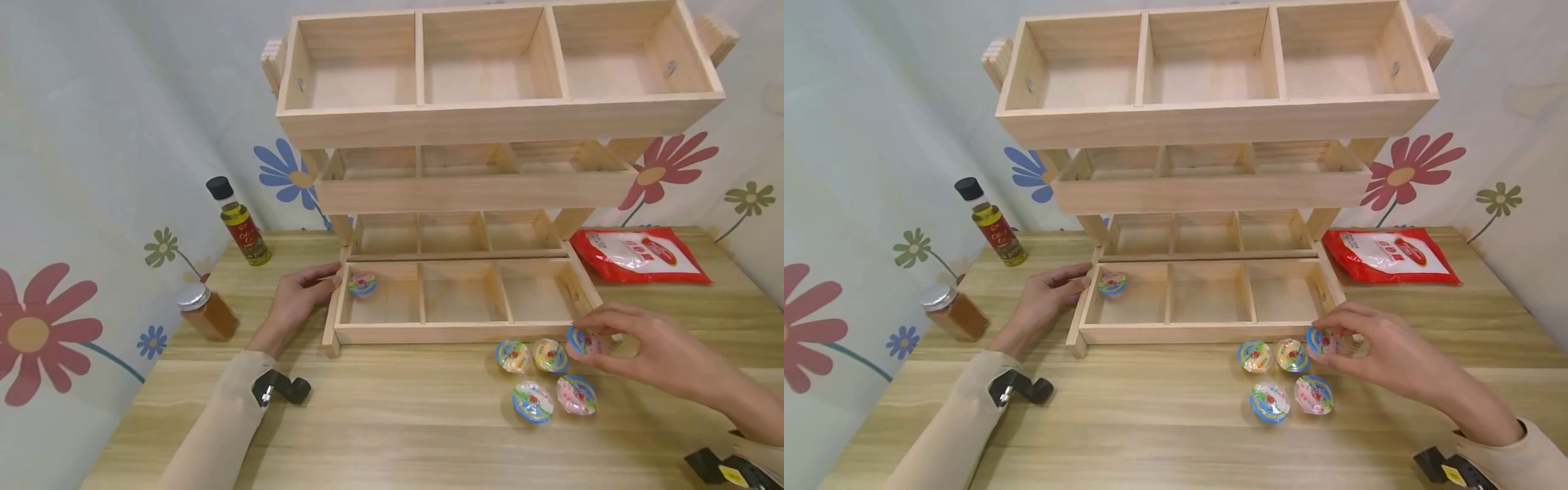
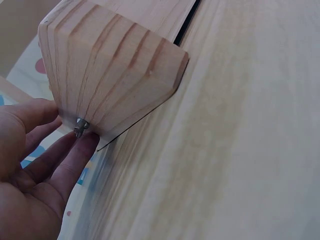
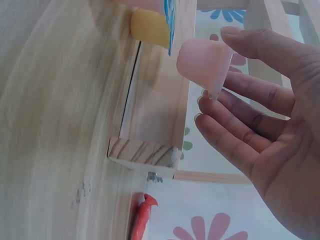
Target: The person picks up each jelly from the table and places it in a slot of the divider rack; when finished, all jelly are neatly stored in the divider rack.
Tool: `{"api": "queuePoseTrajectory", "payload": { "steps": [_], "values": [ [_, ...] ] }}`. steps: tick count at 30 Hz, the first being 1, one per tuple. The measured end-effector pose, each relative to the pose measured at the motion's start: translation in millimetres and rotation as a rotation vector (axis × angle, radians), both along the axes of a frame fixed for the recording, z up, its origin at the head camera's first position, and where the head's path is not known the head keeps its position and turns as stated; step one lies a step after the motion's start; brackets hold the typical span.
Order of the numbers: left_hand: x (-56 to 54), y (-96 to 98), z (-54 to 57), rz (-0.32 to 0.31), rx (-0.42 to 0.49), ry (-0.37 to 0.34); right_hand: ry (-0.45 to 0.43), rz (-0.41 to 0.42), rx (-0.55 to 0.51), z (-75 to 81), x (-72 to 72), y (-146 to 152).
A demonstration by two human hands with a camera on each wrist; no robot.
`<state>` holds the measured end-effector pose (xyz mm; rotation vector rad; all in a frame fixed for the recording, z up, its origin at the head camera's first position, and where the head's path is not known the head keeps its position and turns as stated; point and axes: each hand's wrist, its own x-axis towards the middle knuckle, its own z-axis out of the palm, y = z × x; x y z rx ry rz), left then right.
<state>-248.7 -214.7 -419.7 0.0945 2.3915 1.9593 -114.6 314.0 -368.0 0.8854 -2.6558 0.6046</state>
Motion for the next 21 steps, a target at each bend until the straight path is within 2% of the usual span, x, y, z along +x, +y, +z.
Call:
{"api": "queuePoseTrajectory", "payload": {
  "steps": [4,11,21],
  "values": [
    [-1.0,0.0,1.2,-0.005,-0.013,0.008,-0.004,0.017,-0.022,0.5,2.0,-6],
    [0.6,0.6,1.8,-0.003,-0.010,0.017,-0.016,-0.004,-0.004,7.0,3.3,-17],
    [0.9,1.5,2.0,0.006,-0.018,0.018,-0.001,0.116,-0.018,17.7,-6.2,-49]
  ]
}}
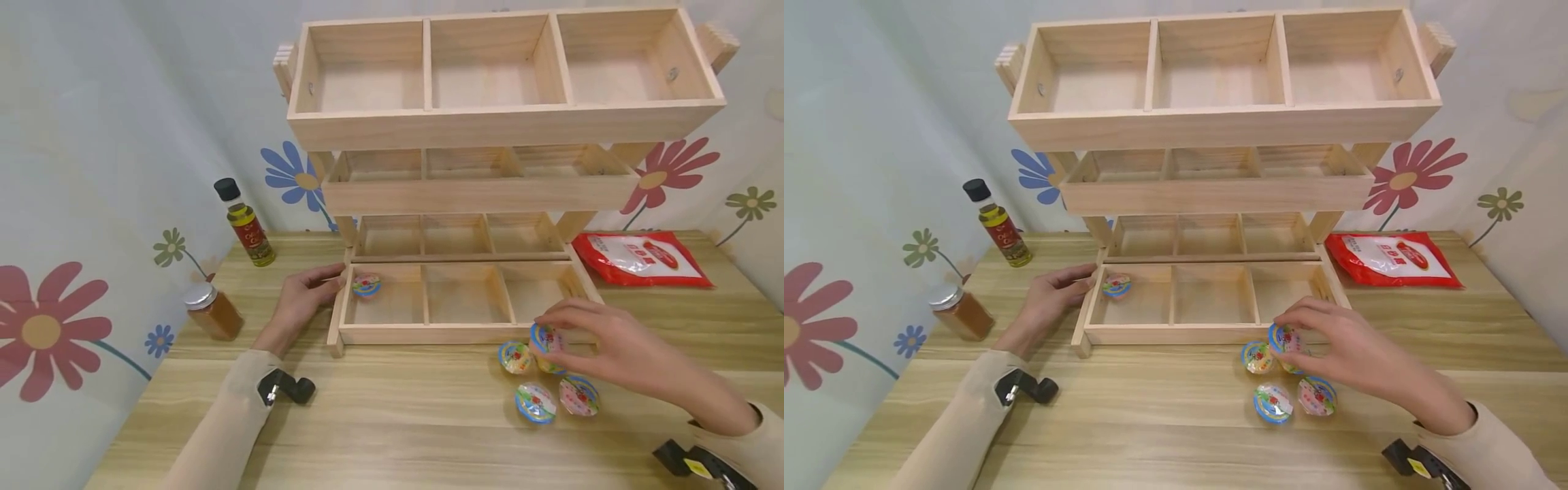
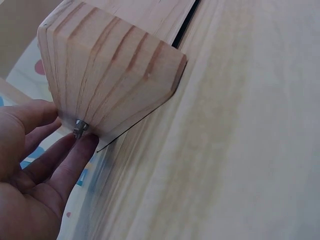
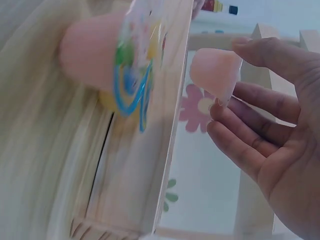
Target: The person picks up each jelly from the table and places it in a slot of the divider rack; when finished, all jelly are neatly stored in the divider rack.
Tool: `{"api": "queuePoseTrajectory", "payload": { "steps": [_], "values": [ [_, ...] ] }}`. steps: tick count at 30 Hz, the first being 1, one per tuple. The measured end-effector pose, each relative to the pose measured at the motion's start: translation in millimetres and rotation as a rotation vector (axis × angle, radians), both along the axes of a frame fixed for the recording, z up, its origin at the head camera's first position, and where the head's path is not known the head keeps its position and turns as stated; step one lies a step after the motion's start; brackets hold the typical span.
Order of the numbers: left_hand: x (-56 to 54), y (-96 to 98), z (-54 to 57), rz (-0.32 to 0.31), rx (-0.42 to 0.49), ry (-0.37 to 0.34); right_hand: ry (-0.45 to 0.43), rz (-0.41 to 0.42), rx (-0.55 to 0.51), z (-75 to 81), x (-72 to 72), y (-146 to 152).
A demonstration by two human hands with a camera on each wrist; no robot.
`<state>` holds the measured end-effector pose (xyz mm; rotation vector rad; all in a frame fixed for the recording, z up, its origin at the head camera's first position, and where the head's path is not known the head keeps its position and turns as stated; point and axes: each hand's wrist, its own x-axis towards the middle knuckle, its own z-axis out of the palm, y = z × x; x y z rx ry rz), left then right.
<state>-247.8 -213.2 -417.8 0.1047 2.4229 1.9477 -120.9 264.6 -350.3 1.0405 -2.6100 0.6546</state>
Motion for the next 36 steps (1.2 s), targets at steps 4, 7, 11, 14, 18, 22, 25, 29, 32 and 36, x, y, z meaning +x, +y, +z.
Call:
{"api": "queuePoseTrajectory", "payload": {
  "steps": [4,7,11,14,18,22,25,29,32,36],
  "values": [
    [-1.0,-0.3,-0.5,-0.005,-0.001,-0.002,0.002,0.031,-0.032,3.3,-4.3,-16],
    [-1.2,-0.6,-1.1,-0.006,0.009,0.000,-0.007,0.044,-0.051,6.0,-7.1,-30],
    [-1.0,-1.0,-1.2,-0.006,0.001,0.006,-0.002,0.040,-0.071,8.5,-9.3,-47],
    [-1.6,-1.2,-1.2,-0.006,-0.007,0.010,-0.003,0.049,-0.089,9.7,-11.7,-59],
    [-2.8,-1.8,-0.8,-0.006,0.000,0.008,-0.020,0.072,-0.103,11.1,-16.3,-75],
    [-2.8,-2.6,0.0,-0.005,0.002,0.007,-0.042,0.072,-0.096,13.6,-18.7,-88],
    [-1.7,-2.7,0.6,-0.004,0.000,0.012,-0.092,0.048,-0.090,16.4,-19.2,-98],
    [-0.5,-2.0,0.0,-0.006,-0.007,0.014,-0.151,0.007,-0.102,19.1,-19.1,-110],
    [-0.3,-1.6,-1.1,-0.008,-0.008,0.013,-0.155,-0.010,-0.114,19.1,-19.9,-119],
    [-0.4,-1.5,-1.7,-0.009,0.009,0.015,-0.120,-0.007,-0.135,18.1,-24.1,-132]
  ]
}}
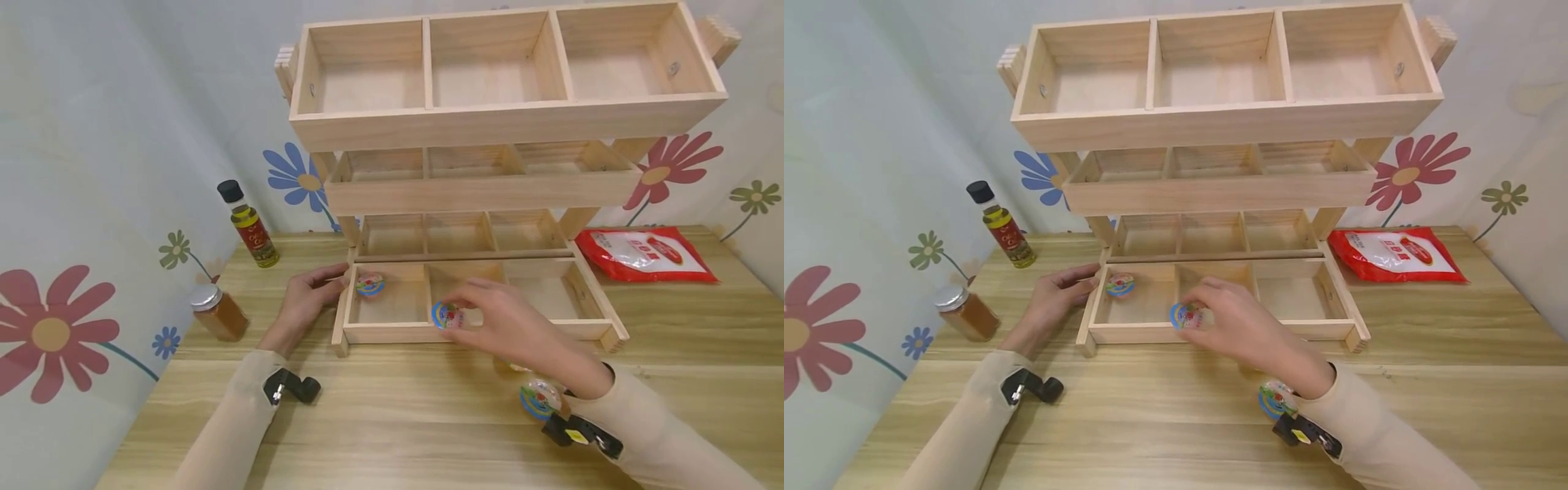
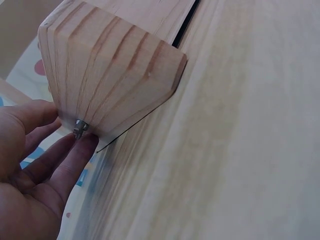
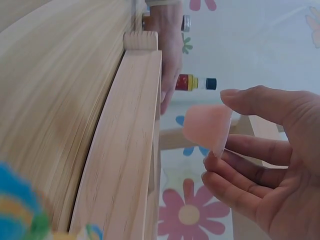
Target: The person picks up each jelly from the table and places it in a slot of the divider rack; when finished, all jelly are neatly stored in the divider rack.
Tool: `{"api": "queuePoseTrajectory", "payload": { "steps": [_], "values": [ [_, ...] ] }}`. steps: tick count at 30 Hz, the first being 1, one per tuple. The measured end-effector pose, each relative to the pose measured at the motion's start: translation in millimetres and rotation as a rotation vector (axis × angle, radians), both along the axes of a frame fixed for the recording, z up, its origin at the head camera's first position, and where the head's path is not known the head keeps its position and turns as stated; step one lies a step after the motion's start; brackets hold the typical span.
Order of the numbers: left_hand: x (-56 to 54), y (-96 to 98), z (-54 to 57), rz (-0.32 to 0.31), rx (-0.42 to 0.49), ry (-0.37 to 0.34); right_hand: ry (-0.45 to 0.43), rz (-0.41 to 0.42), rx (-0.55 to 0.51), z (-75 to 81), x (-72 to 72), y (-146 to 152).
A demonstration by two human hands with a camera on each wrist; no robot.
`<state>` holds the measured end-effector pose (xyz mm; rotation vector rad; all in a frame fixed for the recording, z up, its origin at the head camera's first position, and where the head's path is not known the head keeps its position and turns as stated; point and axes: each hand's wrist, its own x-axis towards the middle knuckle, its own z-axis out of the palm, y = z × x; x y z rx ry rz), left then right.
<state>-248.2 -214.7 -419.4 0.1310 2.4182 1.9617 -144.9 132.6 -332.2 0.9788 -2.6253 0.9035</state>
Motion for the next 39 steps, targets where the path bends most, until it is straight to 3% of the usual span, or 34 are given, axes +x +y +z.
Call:
{"api": "queuePoseTrajectory", "payload": {
  "steps": [9,17,21,30,39],
  "values": [
    [-0.7,0.8,0.3,0.005,0.003,0.009,0.038,0.085,-0.095,-1.8,-9.6,-29],
    [1.3,-2.1,-0.7,0.008,0.004,0.014,-0.003,0.028,-0.061,-0.5,-12.5,-59],
    [0.3,-1.2,0.0,0.001,0.002,0.008,-0.024,0.040,-0.054,-2.0,-16.6,-70],
    [0.1,-1.7,3.7,0.008,-0.021,0.007,-0.088,0.016,-0.034,0.4,-37.4,-91],
    [-0.3,1.6,1.9,0.013,0.009,0.000,-0.166,0.015,-0.050,-7.2,-54.6,-101]
  ]
}}
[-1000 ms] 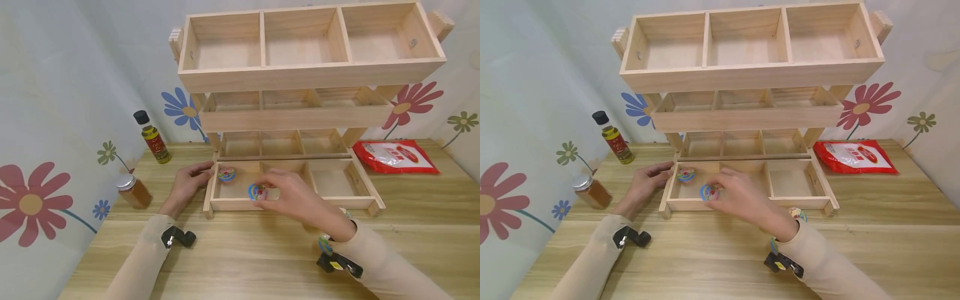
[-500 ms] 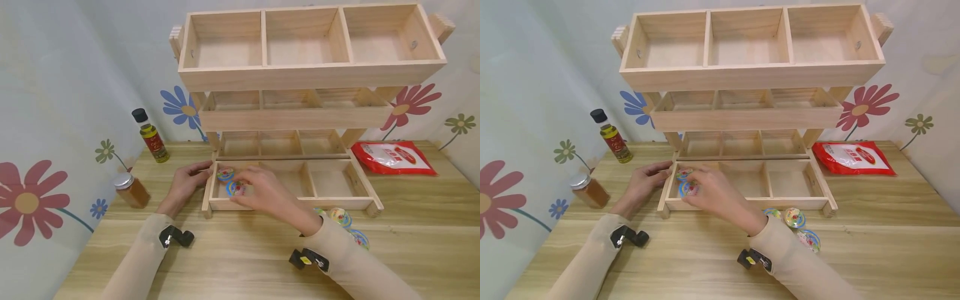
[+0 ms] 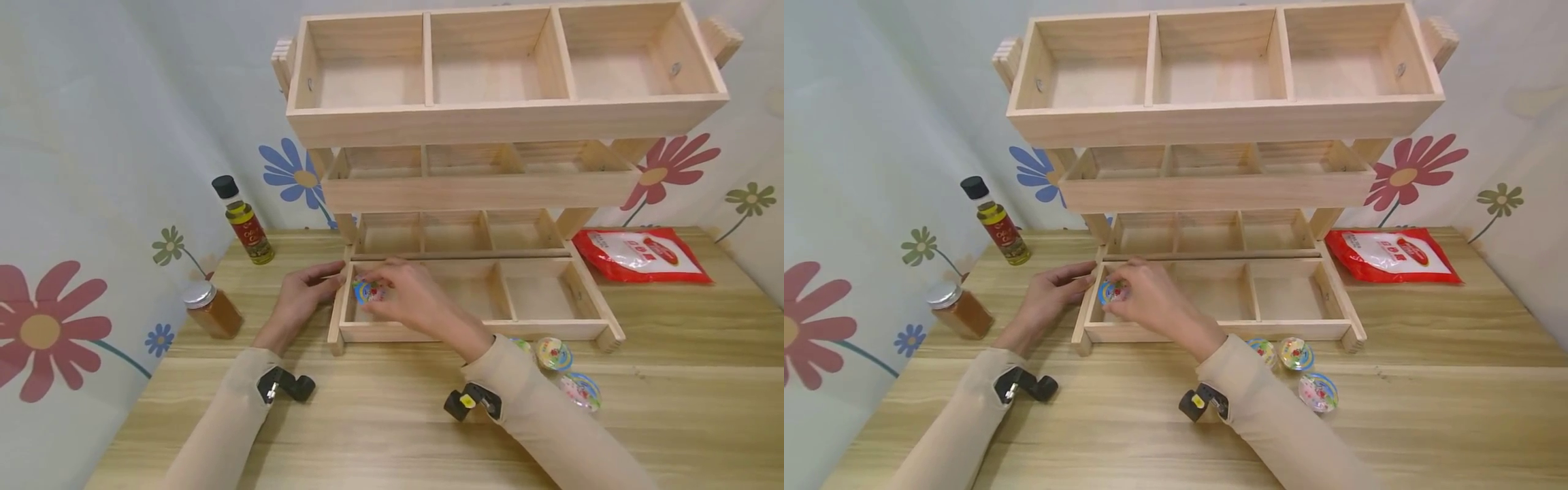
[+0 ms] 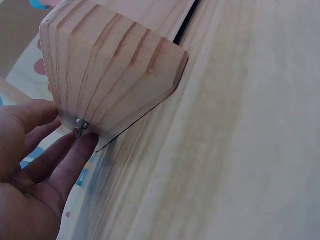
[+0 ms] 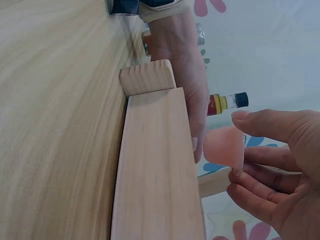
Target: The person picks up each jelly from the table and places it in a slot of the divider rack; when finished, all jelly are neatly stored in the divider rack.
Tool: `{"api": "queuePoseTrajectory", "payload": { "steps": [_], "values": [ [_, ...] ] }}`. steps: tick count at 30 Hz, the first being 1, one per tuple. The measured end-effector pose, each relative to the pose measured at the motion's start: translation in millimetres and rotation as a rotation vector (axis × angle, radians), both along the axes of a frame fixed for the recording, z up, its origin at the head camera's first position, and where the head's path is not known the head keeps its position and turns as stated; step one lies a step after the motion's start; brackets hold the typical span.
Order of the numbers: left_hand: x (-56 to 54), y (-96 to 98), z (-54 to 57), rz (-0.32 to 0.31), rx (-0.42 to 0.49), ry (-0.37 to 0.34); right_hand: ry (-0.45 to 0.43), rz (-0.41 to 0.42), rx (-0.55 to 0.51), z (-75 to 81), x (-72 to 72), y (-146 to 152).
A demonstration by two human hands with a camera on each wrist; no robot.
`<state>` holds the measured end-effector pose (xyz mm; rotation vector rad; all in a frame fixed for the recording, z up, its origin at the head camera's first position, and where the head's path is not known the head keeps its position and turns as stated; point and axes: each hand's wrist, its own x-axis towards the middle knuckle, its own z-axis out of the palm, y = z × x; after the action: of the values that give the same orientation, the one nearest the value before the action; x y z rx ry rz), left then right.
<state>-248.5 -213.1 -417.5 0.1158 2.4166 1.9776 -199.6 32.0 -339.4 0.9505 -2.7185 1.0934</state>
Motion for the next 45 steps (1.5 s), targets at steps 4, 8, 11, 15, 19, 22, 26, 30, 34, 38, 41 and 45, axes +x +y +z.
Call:
{"api": "queuePoseTrajectory", "payload": {
  "steps": [4,8,11,15,19,22,26,30,34,38,41,45],
  "values": [
    [-0.9,1.9,-0.3,-0.003,-0.004,0.003,-0.035,-0.016,0.001,-5.7,-4.6,-1],
    [-2.6,4.0,-1.0,-0.010,0.001,0.010,-0.063,-0.022,0.005,-11.9,-8.0,-1],
    [-3.4,4.6,-1.4,-0.012,0.006,0.011,-0.084,-0.016,0.001,-16.4,-10.5,-2],
    [-3.2,5.1,-1.1,-0.012,0.003,0.008,-0.092,-0.010,0.010,-21.6,-12.6,-4],
    [-2.5,5.4,-0.5,-0.015,0.009,0.011,-0.074,-0.023,0.035,-24.4,-12.6,-6],
    [-1.3,5.2,0.6,-0.017,0.016,0.014,-0.066,-0.025,0.041,-25.5,-11.9,-8],
    [0.0,4.4,2.0,-0.015,0.006,0.017,-0.081,-0.027,0.039,-26.4,-9.9,-11],
    [-0.2,2.2,2.0,-0.015,-0.007,0.017,-0.098,-0.041,0.051,-27.5,-9.0,-13],
    [0.0,-0.4,1.7,-0.009,-0.016,0.015,-0.103,-0.053,0.073,-28.5,-9.3,-17],
    [0.2,-0.8,1.3,-0.008,-0.014,0.012,-0.109,-0.074,0.083,-29.5,-8.3,-19],
    [0.2,-0.5,1.3,-0.011,-0.004,0.009,-0.122,-0.091,0.074,-29.9,-7.7,-21],
    [0.6,-0.2,1.6,-0.011,-0.004,0.002,-0.144,-0.108,0.061,-31.2,-7.6,-22]
  ]
}}
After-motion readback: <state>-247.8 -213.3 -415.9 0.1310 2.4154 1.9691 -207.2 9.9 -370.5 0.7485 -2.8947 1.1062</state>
